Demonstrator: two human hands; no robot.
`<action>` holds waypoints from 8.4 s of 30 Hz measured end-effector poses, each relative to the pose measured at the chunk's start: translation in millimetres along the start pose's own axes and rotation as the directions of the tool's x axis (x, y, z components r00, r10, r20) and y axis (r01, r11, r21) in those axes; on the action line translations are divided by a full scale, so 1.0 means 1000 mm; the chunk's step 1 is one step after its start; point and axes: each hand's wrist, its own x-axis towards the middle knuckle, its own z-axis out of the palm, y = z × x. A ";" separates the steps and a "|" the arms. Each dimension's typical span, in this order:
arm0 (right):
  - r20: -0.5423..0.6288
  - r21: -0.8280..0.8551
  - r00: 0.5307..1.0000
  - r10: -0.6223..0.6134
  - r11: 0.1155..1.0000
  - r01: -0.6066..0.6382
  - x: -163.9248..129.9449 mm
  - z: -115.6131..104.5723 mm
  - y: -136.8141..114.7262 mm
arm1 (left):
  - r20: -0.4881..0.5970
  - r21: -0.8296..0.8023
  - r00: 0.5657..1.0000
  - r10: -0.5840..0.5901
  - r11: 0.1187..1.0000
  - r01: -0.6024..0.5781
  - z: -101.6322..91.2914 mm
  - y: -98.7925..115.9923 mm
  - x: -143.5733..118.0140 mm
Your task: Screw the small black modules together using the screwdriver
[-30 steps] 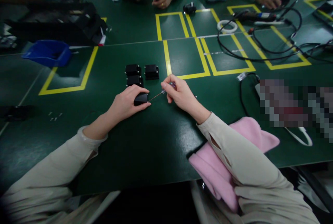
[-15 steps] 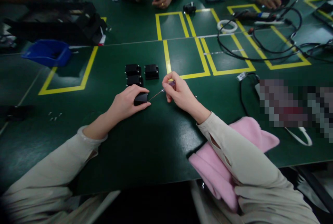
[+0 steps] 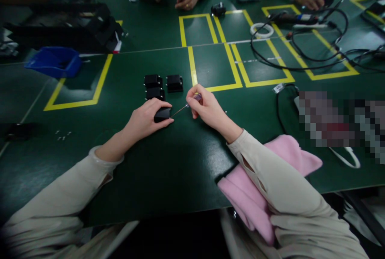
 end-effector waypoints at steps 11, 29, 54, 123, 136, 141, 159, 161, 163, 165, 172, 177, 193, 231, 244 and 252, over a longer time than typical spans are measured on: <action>0.021 -0.015 1.000 0.011 1.000 -0.010 0.001 -0.001 0.001 | 0.005 0.013 1.000 0.001 1.000 -0.001 -0.001 0.000 0.000; 0.030 -0.046 1.000 0.005 0.999 -0.003 0.001 -0.001 0.002 | 0.000 0.005 1.000 -0.007 1.000 0.007 0.000 0.001 0.000; 0.011 -0.046 0.999 -0.038 0.998 0.038 0.000 -0.001 0.006 | -0.002 0.014 1.000 0.000 1.000 0.000 0.001 -0.001 0.000; 0.032 -0.030 0.999 0.006 1.000 -0.005 0.001 -0.001 0.002 | 0.002 -0.012 1.000 0.007 1.000 -0.007 -0.001 -0.002 0.000; 0.051 0.007 0.999 0.005 1.000 -0.005 0.002 -0.001 0.001 | -0.008 -0.035 1.000 0.014 0.999 -0.014 0.000 -0.004 0.001; 0.046 0.001 0.999 -0.001 1.000 0.001 0.002 0.000 0.001 | -0.004 -0.042 1.000 0.009 0.999 -0.009 -0.002 -0.007 0.003; 0.024 -0.026 1.000 -0.005 1.000 0.006 0.002 0.000 0.001 | 0.001 -0.020 1.000 0.018 1.000 -0.018 -0.003 -0.007 0.006; 0.020 -0.022 1.000 -0.001 1.000 0.001 0.002 0.000 0.001 | 0.003 -0.012 1.000 0.017 1.000 -0.017 -0.002 -0.006 0.007; 0.015 -0.025 1.000 0.005 1.000 -0.004 0.002 0.001 0.000 | 0.012 -0.009 1.000 0.015 1.000 -0.015 -0.002 -0.006 0.007; 0.005 -0.030 1.000 0.006 1.000 -0.006 0.002 0.001 0.001 | 0.022 -0.003 1.000 0.015 1.000 -0.015 -0.002 -0.005 0.008; 0.020 0.010 1.000 0.015 1.000 -0.015 0.002 -0.001 0.004 | 0.085 0.071 0.996 -0.007 0.998 0.001 -0.005 -0.001 0.011; 0.024 -0.021 1.000 0.016 1.000 -0.016 0.001 -0.003 0.002 | 0.105 0.099 0.994 -0.019 0.995 0.008 -0.008 0.003 0.013; 0.028 0.014 0.999 0.042 0.999 -0.042 0.000 -0.001 -0.001 | 0.089 0.085 0.996 -0.018 0.996 0.011 -0.006 0.001 0.010; 0.013 -0.061 0.999 0.041 0.997 -0.040 0.000 -0.001 -0.006 | 0.084 0.079 0.996 -0.026 0.997 0.020 -0.008 0.003 0.010; 0.013 0.058 1.000 0.006 0.998 -0.007 0.002 0.000 0.000 | 0.085 0.073 0.996 -0.025 0.997 0.019 -0.007 0.002 0.010; 0.015 0.001 1.000 0.004 1.000 -0.004 0.001 -0.003 0.002 | 0.070 0.077 0.997 -0.018 0.997 0.013 -0.006 0.001 0.009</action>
